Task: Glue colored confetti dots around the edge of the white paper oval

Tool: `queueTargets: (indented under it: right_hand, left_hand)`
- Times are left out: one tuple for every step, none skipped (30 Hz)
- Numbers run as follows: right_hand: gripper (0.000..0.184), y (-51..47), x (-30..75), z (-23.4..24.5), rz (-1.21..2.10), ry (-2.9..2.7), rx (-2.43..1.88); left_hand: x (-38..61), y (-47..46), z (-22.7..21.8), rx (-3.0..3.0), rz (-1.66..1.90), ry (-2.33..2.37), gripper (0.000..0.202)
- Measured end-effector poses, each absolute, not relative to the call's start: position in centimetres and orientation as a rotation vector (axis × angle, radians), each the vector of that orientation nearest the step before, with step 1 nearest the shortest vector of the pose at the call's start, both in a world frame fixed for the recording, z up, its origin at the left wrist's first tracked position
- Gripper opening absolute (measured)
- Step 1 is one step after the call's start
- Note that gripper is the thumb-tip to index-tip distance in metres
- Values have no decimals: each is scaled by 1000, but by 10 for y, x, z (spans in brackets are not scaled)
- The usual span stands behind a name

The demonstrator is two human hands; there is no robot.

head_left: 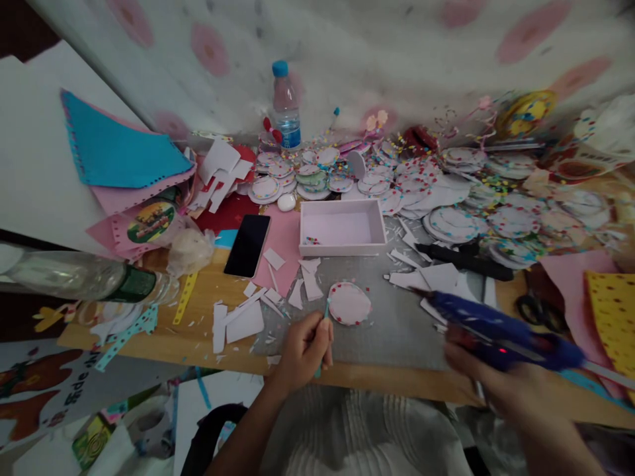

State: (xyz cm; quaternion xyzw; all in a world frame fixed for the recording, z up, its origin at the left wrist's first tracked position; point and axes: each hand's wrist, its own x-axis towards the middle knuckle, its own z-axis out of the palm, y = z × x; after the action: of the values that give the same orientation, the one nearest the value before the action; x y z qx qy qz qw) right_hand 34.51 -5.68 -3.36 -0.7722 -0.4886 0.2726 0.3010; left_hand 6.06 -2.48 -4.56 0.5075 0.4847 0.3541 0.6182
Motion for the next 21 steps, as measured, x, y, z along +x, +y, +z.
queueTargets:
  right_hand:
    - [33,-55,330,-36,846,-1271,-1999]
    - [32,-54,317,-38,951,-1255,-1945]
    - [30,-53,307,-41,1022,-1257,-1900]
    - [27,-53,299,-44,1075,-1269,-1856]
    - [25,-52,294,-47,1101,-1296,-1825]
    - [23,-52,291,-49,1108,-1326,-1815]
    - [22,-52,290,-52,1109,-1356,-1821]
    - [22,-51,290,-55,1112,-1379,-1837]
    - [23,-51,291,-57,1117,-1394,-1855]
    - [25,-51,292,-58,1124,-1399,-1869]
    - [26,-51,292,-58,1129,-1398,-1873]
    - [27,-51,292,-58,1130,-1393,-1871]
    - [28,-50,292,-58,1122,-1383,-1869]
    - [27,-50,291,-57,1106,-1368,-1873]
    - [26,-50,289,-55,1088,-1355,-1874]
    - [25,-50,288,-54,1074,-1342,-1871]
    - [24,-50,286,-53,1064,-1327,-1867]
    - [24,-49,285,-52,1059,-1310,-1863]
    - [23,-49,284,-52,1061,-1292,-1861]
    - [23,-49,283,-51,1069,-1277,-1861]
    - [23,-48,283,-50,1077,-1264,-1863]
  left_hand:
    - [61,-25,-50,1163,801,1090,41]
    - [61,-26,-54,1160,784,1071,41]
    - [61,-26,-57,1162,762,1056,41]
    - [61,-27,-59,1170,741,1043,41]
    - [61,-27,-61,1185,724,1033,40]
    - [60,-27,-62,1201,712,1024,40]
    - [60,-26,-62,1211,707,1018,39]
    - [59,-26,-62,1216,704,1015,39]
    - [59,-25,-62,1219,702,1014,39]
    - [58,-25,-61,1223,697,1010,39]
    - [58,-24,-61,1228,689,1005,38]
    - [57,-24,-60,1235,681,1000,38]
    - [57,-23,-60,1244,674,996,38]
    - [57,-23,-60,1253,670,992,37]
    - [57,-23,-60,1261,667,989,37]
    - [57,-24,-60,1269,664,987,37]
    - [57,-24,-60,1276,660,986,37]
    - [57,-24,-60,1282,657,985,36]
    - [57,-24,-60,1287,656,984,35]
    - [57,-24,-59,1292,654,985,35]
    - [57,-24,-59,1298,651,986,35]
